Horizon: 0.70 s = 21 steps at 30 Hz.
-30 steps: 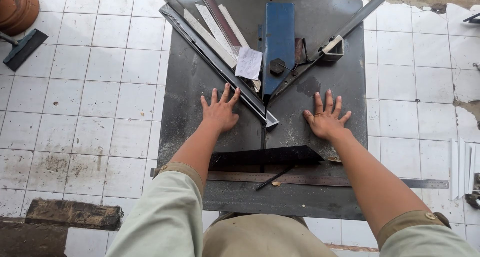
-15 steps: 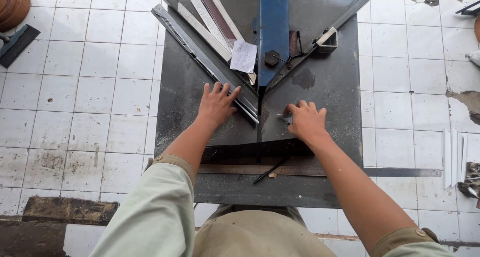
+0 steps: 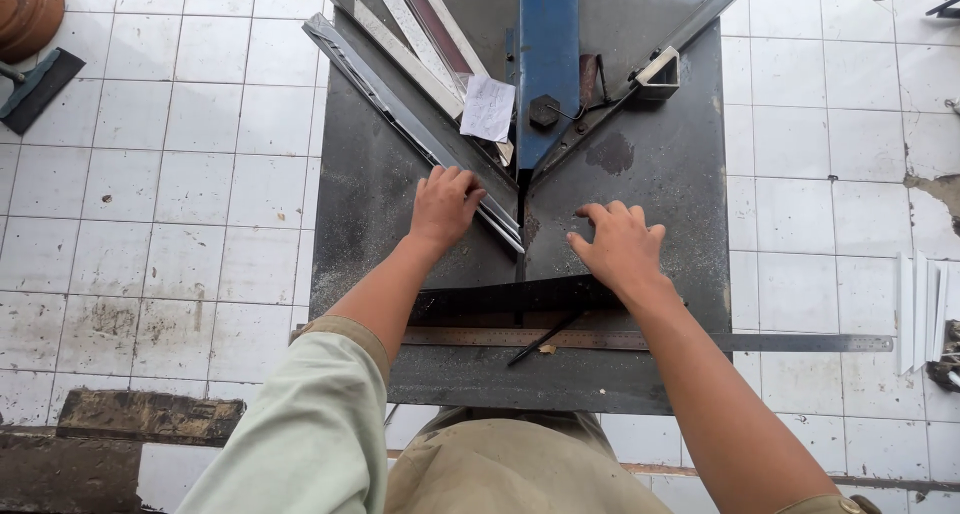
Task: Measuring, marking, and cutting frame molding using a miter chopper
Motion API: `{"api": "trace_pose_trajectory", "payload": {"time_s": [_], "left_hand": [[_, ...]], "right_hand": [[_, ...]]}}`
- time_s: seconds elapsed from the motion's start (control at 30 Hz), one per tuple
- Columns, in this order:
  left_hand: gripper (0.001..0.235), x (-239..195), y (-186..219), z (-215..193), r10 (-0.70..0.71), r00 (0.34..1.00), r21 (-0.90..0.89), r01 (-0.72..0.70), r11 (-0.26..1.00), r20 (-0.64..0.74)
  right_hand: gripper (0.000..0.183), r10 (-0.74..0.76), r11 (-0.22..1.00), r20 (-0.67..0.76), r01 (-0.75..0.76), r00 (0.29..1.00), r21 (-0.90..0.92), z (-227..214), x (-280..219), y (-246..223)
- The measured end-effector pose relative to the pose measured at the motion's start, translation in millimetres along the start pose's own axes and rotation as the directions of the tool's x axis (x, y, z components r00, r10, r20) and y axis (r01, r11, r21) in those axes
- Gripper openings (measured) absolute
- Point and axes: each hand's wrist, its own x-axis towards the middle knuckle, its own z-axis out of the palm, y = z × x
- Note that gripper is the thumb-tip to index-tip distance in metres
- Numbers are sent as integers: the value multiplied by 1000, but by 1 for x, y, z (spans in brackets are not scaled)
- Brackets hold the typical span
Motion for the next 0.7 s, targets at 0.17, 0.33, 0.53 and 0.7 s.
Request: {"api": "trace_pose_trajectory", "payload": {"time_s": [0.17, 0.33, 0.53, 0.7], "left_hand": [[19, 2, 15, -36, 55, 998, -16, -55, 998, 19], [14, 0, 16, -20, 231, 949, 49, -246, 968, 216], [15, 1, 2, 1, -363, 907, -473, 422, 774, 215], [17, 15, -4, 7, -682, 637, -676, 682, 280, 360]], "right_hand": [[33, -40, 999, 6, 40, 999, 6, -2, 4, -17], [33, -50, 999, 114, 48, 992, 14, -3, 6, -30], [32, -70, 997, 132, 71, 989, -4, -2, 5, -36], [47, -159, 987, 104, 157, 982, 23, 5, 2, -56]]}}
